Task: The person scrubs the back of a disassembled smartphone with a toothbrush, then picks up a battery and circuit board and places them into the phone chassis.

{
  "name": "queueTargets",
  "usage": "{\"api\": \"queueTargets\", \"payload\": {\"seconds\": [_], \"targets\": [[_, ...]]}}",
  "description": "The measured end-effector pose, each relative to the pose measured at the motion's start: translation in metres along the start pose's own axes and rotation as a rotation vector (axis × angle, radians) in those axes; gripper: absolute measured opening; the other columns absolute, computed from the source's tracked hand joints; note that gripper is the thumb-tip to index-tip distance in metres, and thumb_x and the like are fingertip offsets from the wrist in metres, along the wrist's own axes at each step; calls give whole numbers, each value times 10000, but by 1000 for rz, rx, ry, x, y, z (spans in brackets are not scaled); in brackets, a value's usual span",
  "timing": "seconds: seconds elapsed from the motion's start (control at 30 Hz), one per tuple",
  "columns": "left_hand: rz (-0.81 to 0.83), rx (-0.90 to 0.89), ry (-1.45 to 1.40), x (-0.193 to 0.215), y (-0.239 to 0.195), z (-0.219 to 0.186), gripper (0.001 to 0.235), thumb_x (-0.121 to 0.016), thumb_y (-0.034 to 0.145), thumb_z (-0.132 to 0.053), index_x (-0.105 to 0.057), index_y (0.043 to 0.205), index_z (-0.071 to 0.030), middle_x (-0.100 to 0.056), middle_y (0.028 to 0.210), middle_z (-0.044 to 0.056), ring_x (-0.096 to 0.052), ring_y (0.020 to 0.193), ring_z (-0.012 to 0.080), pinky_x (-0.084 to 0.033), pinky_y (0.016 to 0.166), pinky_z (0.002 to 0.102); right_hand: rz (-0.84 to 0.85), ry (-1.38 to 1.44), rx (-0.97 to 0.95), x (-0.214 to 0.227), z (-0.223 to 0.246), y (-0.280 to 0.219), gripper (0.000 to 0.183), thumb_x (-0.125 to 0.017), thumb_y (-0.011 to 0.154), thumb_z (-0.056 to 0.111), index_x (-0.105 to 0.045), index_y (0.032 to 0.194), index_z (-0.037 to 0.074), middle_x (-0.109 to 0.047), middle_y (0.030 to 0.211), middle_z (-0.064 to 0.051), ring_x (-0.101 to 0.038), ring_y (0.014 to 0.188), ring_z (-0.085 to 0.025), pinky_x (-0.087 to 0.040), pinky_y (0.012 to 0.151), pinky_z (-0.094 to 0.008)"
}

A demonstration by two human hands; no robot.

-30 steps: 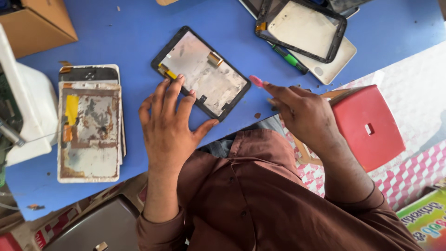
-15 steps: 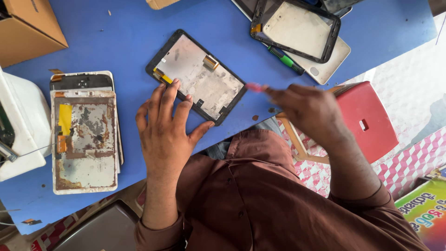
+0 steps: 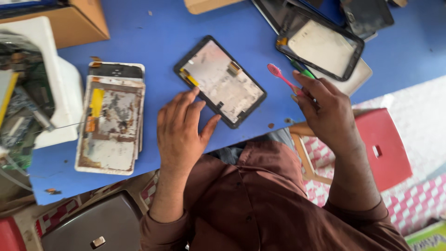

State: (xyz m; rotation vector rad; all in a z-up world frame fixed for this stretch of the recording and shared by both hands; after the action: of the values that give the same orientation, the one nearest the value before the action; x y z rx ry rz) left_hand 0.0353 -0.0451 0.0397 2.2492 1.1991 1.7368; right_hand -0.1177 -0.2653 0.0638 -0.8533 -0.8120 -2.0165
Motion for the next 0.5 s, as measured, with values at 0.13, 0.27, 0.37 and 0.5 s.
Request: {"api": "queueTargets", "payload": {"seconds": [0.13, 0.27, 0.37, 0.5], "targets": [[-162, 126, -168, 16, -10, 18, 203, -779, 973, -237, -669, 959, -67, -725, 1077, 45, -694, 968, 252, -534, 833, 395, -33, -24, -2, -15, 5, 22, 410, -724, 1009, 28, -630, 1408, 42, -669, 967, -140, -650, 746, -229, -544, 710, -363], [-165, 231, -209, 10, -16, 32, 324, -764, 972, -237, -587, 754, -77, -615, 731, 60, -610, 662, 260, -480, 653, 417, -91, -46, 146, -27, 11, 47, 266, -698, 1082, 10, -684, 1346, 39, -701, 1096, -151, -714, 932, -256, -570, 826, -349], [-225, 202, -166, 14, -12, 29, 357, -702, 1012, -268, -535, 743, -103, -565, 696, 43, -574, 616, 224, -453, 621, 410, -140, -61, 283, -35, 21, 58, 150, -697, 1091, -21, -726, 1229, 29, -732, 1120, -150, -735, 1016, -281, -585, 903, -356], [-181, 234, -107, 10, -11, 30, 365, -719, 981, -287, -549, 712, -109, -564, 672, 35, -586, 616, 213, -450, 614, 407, -197, -164, 315, -43, 15, 58, 175, -711, 1047, -73, -746, 1198, 8, -740, 1115, -166, -726, 1022, -324, -587, 914, -383]]}}
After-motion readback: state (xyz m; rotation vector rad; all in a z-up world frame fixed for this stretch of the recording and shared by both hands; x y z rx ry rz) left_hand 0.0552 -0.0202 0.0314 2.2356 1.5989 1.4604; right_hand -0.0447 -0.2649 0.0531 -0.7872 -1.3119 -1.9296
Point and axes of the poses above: each hand's wrist, its own y-axis towards the middle knuckle, its own x-axis out of the back of the hand, z = x × y, the point moved 9 cm from there along y, towards the middle knuckle
